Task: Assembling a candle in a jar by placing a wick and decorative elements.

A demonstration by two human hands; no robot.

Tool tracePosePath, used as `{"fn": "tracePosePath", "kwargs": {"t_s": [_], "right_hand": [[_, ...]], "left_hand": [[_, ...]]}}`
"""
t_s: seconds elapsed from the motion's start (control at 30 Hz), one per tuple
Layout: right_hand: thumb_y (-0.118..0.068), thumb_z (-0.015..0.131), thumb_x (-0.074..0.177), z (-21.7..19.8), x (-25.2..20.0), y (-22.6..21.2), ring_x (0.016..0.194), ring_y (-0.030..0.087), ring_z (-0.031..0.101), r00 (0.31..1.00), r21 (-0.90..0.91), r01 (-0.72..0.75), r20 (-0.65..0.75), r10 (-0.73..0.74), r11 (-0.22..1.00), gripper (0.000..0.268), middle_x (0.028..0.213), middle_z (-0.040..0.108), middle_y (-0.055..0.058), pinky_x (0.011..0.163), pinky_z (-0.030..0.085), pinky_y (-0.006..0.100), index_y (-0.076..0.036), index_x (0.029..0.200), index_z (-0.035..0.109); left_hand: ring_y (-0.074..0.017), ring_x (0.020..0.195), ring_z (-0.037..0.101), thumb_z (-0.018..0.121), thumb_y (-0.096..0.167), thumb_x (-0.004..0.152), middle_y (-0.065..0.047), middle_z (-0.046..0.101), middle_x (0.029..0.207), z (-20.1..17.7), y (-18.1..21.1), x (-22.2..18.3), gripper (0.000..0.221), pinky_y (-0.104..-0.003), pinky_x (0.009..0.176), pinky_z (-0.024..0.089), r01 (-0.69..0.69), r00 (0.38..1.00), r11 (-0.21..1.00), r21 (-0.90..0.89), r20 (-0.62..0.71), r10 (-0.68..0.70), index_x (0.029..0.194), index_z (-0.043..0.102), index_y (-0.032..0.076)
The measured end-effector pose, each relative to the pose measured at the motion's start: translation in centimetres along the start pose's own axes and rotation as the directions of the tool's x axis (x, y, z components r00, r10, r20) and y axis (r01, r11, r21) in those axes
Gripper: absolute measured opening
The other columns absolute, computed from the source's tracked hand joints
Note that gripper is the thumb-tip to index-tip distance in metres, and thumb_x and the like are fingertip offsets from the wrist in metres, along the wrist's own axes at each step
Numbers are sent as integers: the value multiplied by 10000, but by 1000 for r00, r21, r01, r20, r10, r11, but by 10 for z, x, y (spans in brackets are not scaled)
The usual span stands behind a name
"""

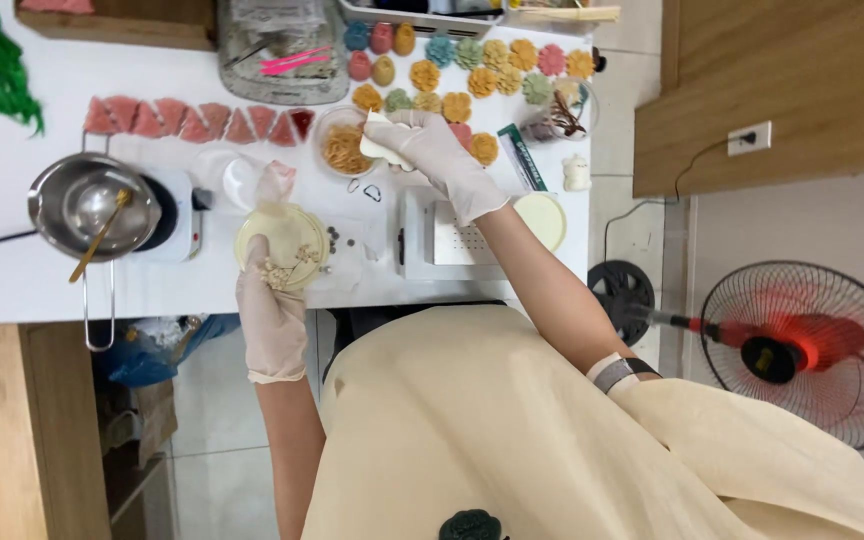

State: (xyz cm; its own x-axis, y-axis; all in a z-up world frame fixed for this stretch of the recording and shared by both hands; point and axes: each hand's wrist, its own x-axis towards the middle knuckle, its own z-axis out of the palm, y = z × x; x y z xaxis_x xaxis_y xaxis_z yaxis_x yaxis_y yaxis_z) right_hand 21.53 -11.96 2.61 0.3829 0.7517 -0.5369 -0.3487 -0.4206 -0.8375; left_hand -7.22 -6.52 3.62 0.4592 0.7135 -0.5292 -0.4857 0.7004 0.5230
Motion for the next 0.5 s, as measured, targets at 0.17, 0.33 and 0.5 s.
{"fn": "tracePosePath", "kwargs": {"t_s": [0.17,0.33,0.5], "right_hand": [[-230,876,848,8,28,23,922,136,681,914,-410,375,15,-405,831,413,1043,749,85,812,563,261,-24,1137,663],[-96,855,808,5,31,24,954,143,695,846,-722,332,-57,-530,608,448,1032,724,70,880,550,286,-48,1171,597],[-22,775,817,5,30,22,1021,127,673,876,-538,403,-7,-482,740,458,1075,697,43,941,545,276,-64,1237,598]], "left_hand": [[-210,1229,664,579,218,1045,-127,657,1349,-1,9,-22,437,-369,1035,576,-70,997,997,-23,-12,70,1409,539,-22],[-206,1198,669,592,190,1046,-128,662,1319,-21,-2,-6,423,-357,1025,579,-57,998,996,-70,-22,55,1393,540,-46],[-214,1179,684,581,168,1049,-150,667,1310,-19,-7,9,404,-359,1012,594,-39,998,997,-70,45,42,1375,547,-67]]}}
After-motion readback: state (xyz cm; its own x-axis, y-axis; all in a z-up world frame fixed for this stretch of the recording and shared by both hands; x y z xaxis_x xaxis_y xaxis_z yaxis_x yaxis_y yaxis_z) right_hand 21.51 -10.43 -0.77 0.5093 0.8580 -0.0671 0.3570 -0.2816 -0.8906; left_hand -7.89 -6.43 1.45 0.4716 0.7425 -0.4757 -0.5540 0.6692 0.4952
